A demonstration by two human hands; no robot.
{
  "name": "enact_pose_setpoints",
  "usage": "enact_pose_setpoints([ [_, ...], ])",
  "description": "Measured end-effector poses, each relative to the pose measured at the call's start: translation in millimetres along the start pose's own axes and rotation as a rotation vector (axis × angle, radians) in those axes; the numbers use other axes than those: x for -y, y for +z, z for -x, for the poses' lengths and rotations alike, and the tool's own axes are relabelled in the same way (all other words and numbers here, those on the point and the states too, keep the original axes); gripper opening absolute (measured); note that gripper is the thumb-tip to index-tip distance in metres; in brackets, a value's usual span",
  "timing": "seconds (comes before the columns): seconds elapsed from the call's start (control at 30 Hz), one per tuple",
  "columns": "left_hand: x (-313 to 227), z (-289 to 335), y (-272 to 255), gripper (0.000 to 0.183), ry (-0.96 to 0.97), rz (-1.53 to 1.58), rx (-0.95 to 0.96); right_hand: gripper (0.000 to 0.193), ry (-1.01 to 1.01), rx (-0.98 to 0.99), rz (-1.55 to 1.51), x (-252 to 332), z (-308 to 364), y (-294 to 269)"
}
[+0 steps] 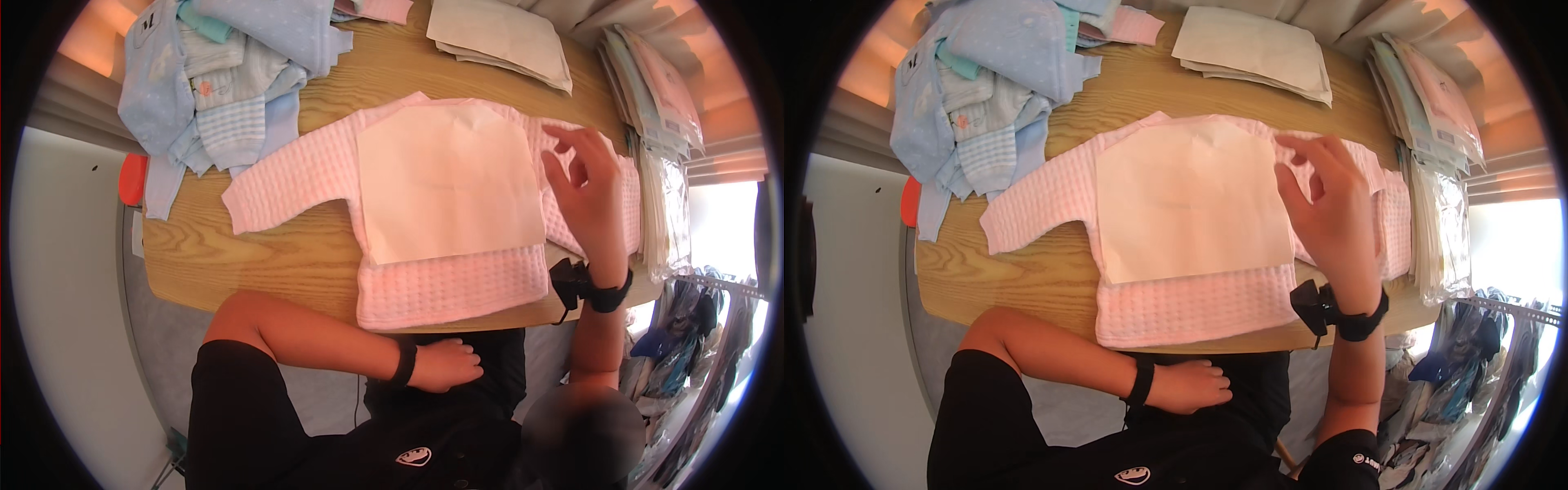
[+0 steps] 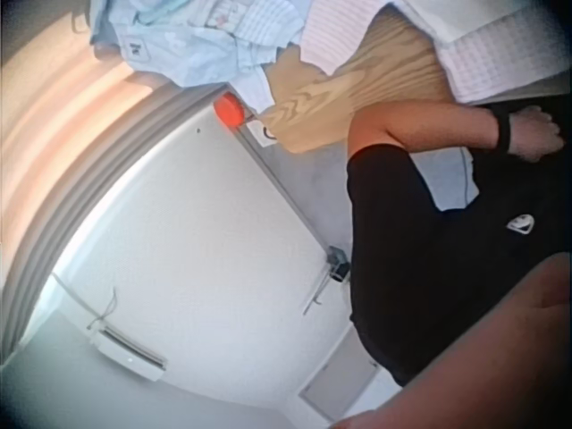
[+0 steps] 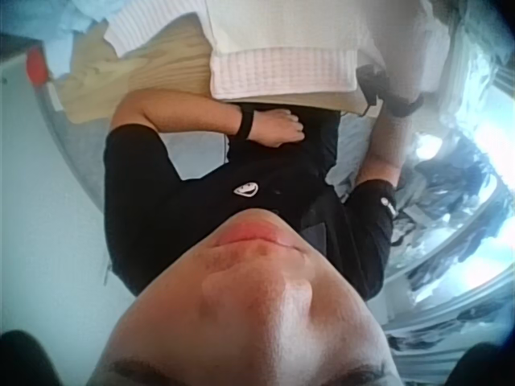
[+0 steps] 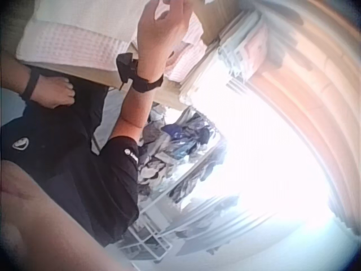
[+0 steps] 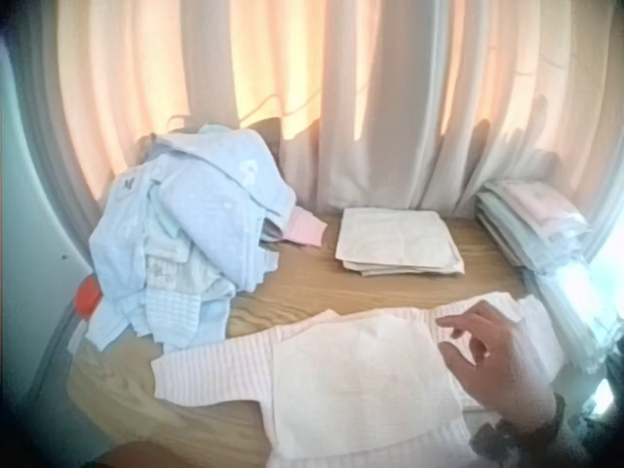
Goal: Folding and packing baby clothes into plastic bags at a distribution center table.
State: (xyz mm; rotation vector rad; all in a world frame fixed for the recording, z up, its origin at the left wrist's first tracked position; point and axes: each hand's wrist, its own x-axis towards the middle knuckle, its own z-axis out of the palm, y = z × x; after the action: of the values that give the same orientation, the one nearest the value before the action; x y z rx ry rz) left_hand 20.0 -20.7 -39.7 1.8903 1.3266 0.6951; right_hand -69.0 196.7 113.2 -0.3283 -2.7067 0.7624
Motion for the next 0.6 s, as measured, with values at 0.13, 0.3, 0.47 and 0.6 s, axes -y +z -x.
enact_pose_setpoints([
  [0.13,1.9,0.5,3.3,0.012,0.026,0.029,-0.038,0.028,-0.161,0.075,-0.074,17.7,-38.9,5.1],
  [0.3,2.2,1.2,3.9,0.01,0.003,0.03,-0.038,0.027,-0.325,0.118,0.006,-22.5,-91.8,89.6],
  [0.47,0.4,0.1,-0.8,0.017,0.003,-0.017,0.002,0.027,-0.3,0.131,-0.011,-42.0,-93.0,120.6],
  [0.6,0.8,0.4,0.5,0.025,0.02,0.001,-0.008,0.021,-0.309,0.079,-0.095,-47.7,-84.7,123.0],
])
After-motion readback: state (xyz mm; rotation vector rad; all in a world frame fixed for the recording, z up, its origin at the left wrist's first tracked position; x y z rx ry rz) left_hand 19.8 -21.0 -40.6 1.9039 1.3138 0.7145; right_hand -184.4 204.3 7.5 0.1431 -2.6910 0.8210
